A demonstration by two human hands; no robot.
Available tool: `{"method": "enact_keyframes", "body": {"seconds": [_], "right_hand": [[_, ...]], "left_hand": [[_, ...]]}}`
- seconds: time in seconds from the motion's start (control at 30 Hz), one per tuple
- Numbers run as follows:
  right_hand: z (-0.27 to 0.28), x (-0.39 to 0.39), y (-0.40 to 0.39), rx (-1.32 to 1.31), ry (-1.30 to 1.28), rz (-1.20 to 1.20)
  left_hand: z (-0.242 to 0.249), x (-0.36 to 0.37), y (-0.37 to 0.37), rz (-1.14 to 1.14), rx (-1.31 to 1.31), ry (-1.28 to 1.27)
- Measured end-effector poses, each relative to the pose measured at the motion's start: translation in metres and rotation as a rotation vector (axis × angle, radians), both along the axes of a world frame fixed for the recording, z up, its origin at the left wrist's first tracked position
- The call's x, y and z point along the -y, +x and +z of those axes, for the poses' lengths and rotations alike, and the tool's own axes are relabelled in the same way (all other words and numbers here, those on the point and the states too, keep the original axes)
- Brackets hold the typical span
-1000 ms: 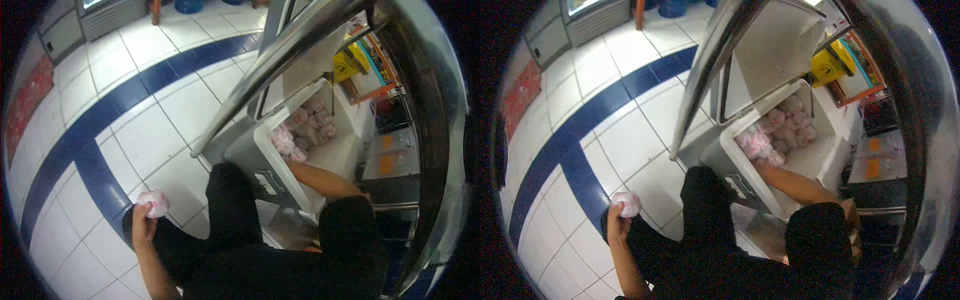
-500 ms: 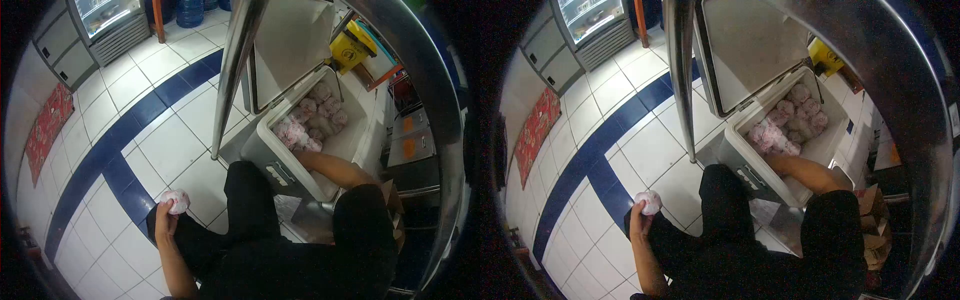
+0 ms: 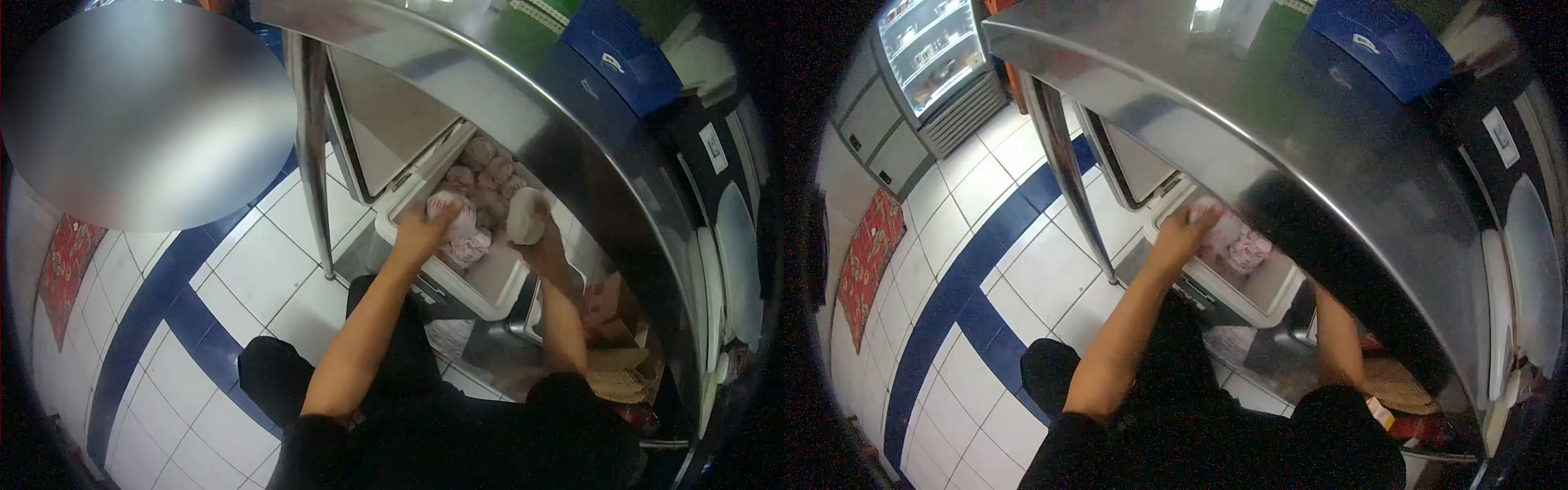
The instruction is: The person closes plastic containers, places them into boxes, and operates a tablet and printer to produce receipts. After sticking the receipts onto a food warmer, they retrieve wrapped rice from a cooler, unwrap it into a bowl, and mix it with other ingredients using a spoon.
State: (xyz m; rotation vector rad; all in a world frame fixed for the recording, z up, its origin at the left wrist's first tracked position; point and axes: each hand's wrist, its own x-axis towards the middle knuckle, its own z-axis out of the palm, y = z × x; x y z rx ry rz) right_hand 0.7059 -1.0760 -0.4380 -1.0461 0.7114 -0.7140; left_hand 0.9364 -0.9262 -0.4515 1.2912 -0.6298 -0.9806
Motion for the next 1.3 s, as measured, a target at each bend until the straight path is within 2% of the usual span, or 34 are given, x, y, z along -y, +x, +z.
{"method": "enact_keyframes", "body": {"seconds": [0.03,0.07,0.1,0.13,0.17,0.2,0.23,0.3,0.33,0.37,0.4,0.43,0.5,0.57,0.63,0.7,0.73,0.77,0.8,0.83,0.87,0.93,0.97,1.03,1.1,1.13,1.2,1.27,1.3], "right_hand": [[-0.013,0.000,-0.020,0.051,-0.043,-0.045],[-0.038,0.007,-0.044,0.096,-0.276,-0.068],[-0.033,-0.004,-0.043,0.100,-0.262,-0.094],[-0.027,-0.016,-0.041,0.103,-0.248,-0.119],[-0.001,-0.055,-0.019,0.057,0.024,-0.151],[-0.006,-0.080,-0.005,-0.145,-0.111,-0.106],[0.016,-0.107,0.014,-0.459,-0.161,0.049],[0.037,-0.134,0.048,-0.554,-0.752,0.407],[0.045,-0.124,0.069,-0.598,-0.717,0.580],[0.062,-0.126,0.099,-0.545,-0.676,0.386],[0.079,-0.130,0.133,-0.489,-0.626,0.192],[0.062,-0.110,0.167,-0.452,-0.880,-0.029],[0.058,-0.089,0.242,-0.409,-1.216,-0.146],[0.045,-0.090,0.286,-0.357,-1.396,-0.222],[0.045,-0.102,0.314,-0.599,-1.545,-0.294],[0.048,-0.109,0.325,-0.626,-1.548,-0.282],[0.043,-0.111,0.325,-0.686,-1.538,-0.272],[0.040,-0.106,0.327,-0.689,-1.560,-0.255],[0.042,-0.112,0.321,-0.698,-1.470,-0.255],[0.044,-0.118,0.315,-0.707,-1.381,-0.259],[0.058,-0.134,0.303,-0.709,-1.188,-0.290],[0.056,-0.141,0.277,-0.458,-1.285,-0.649],[0.066,-0.145,0.254,-0.593,-0.973,-0.622],[0.076,-0.161,0.207,-0.256,-0.748,-0.799],[0.053,-0.148,0.135,0.012,-0.252,-0.739],[0.063,-0.159,0.110,0.185,0.051,-0.733],[0.070,-0.182,0.088,0.014,0.169,-0.800],[0.061,-0.164,0.052,0.150,0.626,-0.760],[0.045,-0.161,0.034,0.117,0.704,-0.750]], "left_hand": [[-0.010,0.016,-0.007,0.074,0.195,0.068],[-0.014,0.024,-0.012,0.153,0.393,0.130],[-0.013,0.019,-0.019,0.157,0.397,0.128],[-0.014,0.006,-0.027,0.138,0.444,0.012],[-0.016,-0.011,-0.036,0.112,0.490,-0.098],[-0.015,-0.030,-0.047,0.049,0.242,-0.258],[-0.013,-0.051,-0.056,-0.011,-0.011,-0.411],[-0.015,-0.100,-0.047,0.009,-0.485,-0.253],[-0.022,-0.124,-0.037,0.067,-0.671,-0.283],[-0.035,-0.153,-0.026,0.081,-0.752,-0.170],[-0.039,-0.178,-0.023,0.210,-0.736,-0.140],[-0.043,-0.201,-0.020,0.290,-0.738,-0.114],[-0.050,-0.238,-0.019,0.378,-0.717,-0.092],[-0.049,-0.268,-0.015,0.466,-0.770,-0.215],[-0.043,-0.288,-0.009,0.451,-0.787,-0.302],[-0.024,-0.300,-0.012,0.408,-0.820,-0.446],[-0.020,-0.297,-0.009,0.447,-0.840,-0.452],[-0.017,-0.294,-0.008,0.528,-0.744,-0.416],[-0.016,-0.296,-0.009,0.601,-0.648,-0.364],[-0.013,-0.299,-0.011,0.636,-0.668,-0.353],[-0.005,-0.301,-0.008,0.675,-0.634,-0.307],[-0.004,-0.310,0.000,0.727,-0.602,-0.256],[-0.009,-0.317,0.003,0.660,-0.613,-0.238],[0.003,-0.328,0.009,0.583,-0.641,-0.198],[0.036,-0.331,0.012,0.468,-1.004,-0.296],[0.056,-0.329,0.010,0.475,-1.019,-0.275],[0.100,-0.323,0.005,0.388,-1.053,-0.295],[0.145,-0.315,0.003,0.303,-1.088,-0.272],[0.164,-0.311,-0.004,0.285,-1.049,-0.220]]}}
